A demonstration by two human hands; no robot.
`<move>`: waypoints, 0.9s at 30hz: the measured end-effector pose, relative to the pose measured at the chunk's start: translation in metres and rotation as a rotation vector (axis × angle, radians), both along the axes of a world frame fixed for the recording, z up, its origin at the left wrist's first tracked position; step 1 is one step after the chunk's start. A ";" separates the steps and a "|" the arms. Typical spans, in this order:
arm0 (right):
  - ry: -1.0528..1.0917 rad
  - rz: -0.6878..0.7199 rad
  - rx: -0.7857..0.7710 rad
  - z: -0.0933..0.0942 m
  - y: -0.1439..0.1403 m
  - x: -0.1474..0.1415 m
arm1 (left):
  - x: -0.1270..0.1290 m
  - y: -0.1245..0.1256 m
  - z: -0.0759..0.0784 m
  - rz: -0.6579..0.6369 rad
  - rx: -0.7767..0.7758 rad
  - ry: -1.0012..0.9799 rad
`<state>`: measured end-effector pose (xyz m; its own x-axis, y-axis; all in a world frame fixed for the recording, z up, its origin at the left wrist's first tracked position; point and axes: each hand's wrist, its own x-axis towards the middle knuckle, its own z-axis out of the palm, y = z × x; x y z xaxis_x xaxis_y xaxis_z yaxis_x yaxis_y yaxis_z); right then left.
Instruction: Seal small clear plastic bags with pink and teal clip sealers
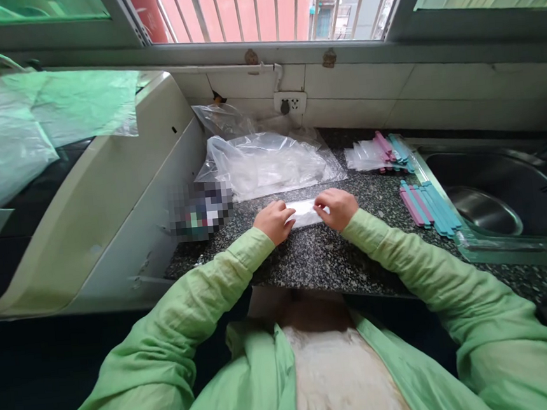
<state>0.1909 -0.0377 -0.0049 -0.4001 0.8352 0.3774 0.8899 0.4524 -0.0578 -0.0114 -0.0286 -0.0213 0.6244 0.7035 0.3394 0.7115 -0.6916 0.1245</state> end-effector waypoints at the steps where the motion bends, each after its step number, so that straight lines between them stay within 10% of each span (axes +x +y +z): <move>1: -0.022 0.038 -0.008 -0.004 0.001 -0.008 | 0.002 0.000 -0.003 0.019 -0.029 0.027; 15: -0.165 -0.095 -0.045 -0.027 0.011 0.020 | 0.001 0.000 -0.012 0.110 -0.247 0.125; 22: -0.214 -0.239 -0.073 -0.014 0.015 0.047 | -0.001 -0.004 -0.006 0.099 -0.193 0.127; 27: -0.130 -0.058 -0.133 0.007 0.040 0.033 | 0.012 -0.011 0.002 -0.035 -0.088 0.175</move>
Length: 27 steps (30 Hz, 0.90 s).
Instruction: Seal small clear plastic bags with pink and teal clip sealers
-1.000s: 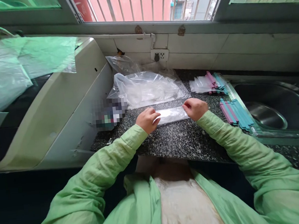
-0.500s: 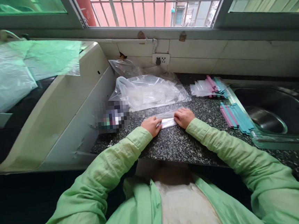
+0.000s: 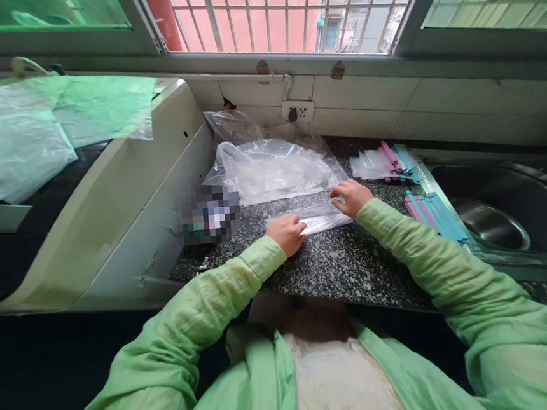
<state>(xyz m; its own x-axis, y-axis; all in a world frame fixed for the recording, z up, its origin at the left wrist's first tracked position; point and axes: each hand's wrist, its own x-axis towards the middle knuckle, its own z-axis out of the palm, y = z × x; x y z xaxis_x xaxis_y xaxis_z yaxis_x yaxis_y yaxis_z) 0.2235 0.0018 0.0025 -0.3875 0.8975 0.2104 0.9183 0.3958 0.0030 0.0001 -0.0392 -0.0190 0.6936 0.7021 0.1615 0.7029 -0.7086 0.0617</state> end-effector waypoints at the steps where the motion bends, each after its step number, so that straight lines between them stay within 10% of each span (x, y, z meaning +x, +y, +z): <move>1: -0.007 0.021 -0.054 0.003 0.006 -0.005 | 0.004 0.000 0.001 -0.015 0.009 0.024; 9: -0.044 -0.092 -0.393 0.002 0.026 -0.009 | 0.012 0.007 -0.006 -0.066 0.107 0.090; 16: 0.036 -0.108 -0.569 0.003 -0.010 0.003 | -0.010 0.011 -0.002 -0.115 0.231 0.071; 27: 0.896 -0.353 -1.102 -0.003 -0.110 0.001 | -0.017 -0.044 -0.011 -0.413 0.252 -0.043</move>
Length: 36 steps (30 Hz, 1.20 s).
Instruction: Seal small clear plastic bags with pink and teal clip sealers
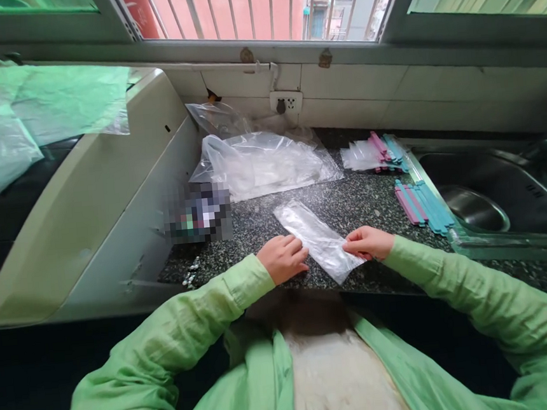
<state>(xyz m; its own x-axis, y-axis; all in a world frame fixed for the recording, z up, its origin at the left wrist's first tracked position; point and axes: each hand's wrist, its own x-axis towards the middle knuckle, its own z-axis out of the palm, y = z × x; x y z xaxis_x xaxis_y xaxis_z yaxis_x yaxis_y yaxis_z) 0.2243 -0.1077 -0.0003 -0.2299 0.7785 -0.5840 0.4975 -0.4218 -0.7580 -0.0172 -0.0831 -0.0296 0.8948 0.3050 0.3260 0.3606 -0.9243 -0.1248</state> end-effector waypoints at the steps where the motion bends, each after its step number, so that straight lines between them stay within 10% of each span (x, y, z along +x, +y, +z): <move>1: 0.017 -0.018 -0.016 -0.001 -0.007 -0.001 | 0.001 -0.003 0.000 -0.018 -0.010 0.000; 9: -0.211 0.237 0.075 0.011 -0.039 0.010 | 0.005 -0.024 -0.004 -0.137 -0.057 -0.022; 15: -0.667 0.390 1.000 0.001 -0.011 0.027 | 0.020 -0.038 -0.008 -0.166 -0.048 0.003; 19: -0.617 0.670 1.287 -0.018 0.012 0.016 | 0.024 -0.047 -0.012 -0.206 0.009 -0.051; 36: -0.273 0.525 1.371 -0.033 0.002 -0.012 | 0.004 -0.041 0.008 -0.066 -0.303 -0.576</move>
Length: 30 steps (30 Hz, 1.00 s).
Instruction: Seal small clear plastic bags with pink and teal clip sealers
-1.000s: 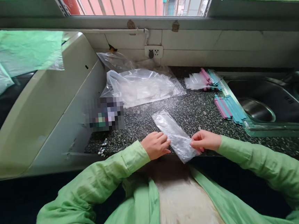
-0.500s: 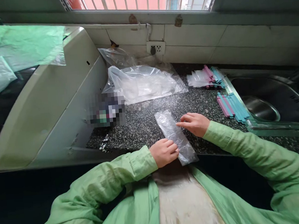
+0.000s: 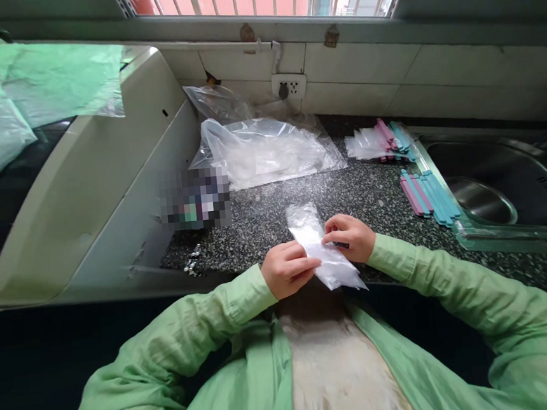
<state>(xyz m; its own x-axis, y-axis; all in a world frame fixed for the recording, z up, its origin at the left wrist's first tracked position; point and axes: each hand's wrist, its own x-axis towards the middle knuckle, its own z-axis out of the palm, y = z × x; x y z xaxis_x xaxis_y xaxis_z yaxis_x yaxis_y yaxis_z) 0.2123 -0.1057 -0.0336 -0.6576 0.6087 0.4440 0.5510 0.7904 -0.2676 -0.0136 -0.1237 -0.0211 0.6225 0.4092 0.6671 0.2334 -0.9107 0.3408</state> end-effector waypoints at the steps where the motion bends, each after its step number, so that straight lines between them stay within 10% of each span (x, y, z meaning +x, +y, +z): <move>1: 0.014 -0.004 0.001 -0.001 -0.001 -0.002 | -0.001 0.001 -0.001 -0.003 0.007 0.020; 12: 0.178 -0.063 -0.174 -0.006 0.001 -0.005 | -0.007 0.021 -0.015 0.241 -0.180 0.285; 20: 0.060 -0.432 -0.311 -0.006 0.006 -0.015 | -0.002 0.021 -0.013 0.459 -0.442 0.338; 30: -0.214 -0.608 -0.305 0.011 0.001 -0.026 | 0.001 0.019 -0.015 0.593 -0.310 0.260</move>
<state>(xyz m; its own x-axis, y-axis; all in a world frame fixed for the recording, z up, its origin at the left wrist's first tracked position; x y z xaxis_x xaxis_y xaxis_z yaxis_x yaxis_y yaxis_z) 0.1867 -0.1044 -0.0231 -0.2157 0.9719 0.0941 0.9358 0.2332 -0.2642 -0.0128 -0.1050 -0.0363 0.3595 0.8743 0.3261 0.7676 -0.4758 0.4296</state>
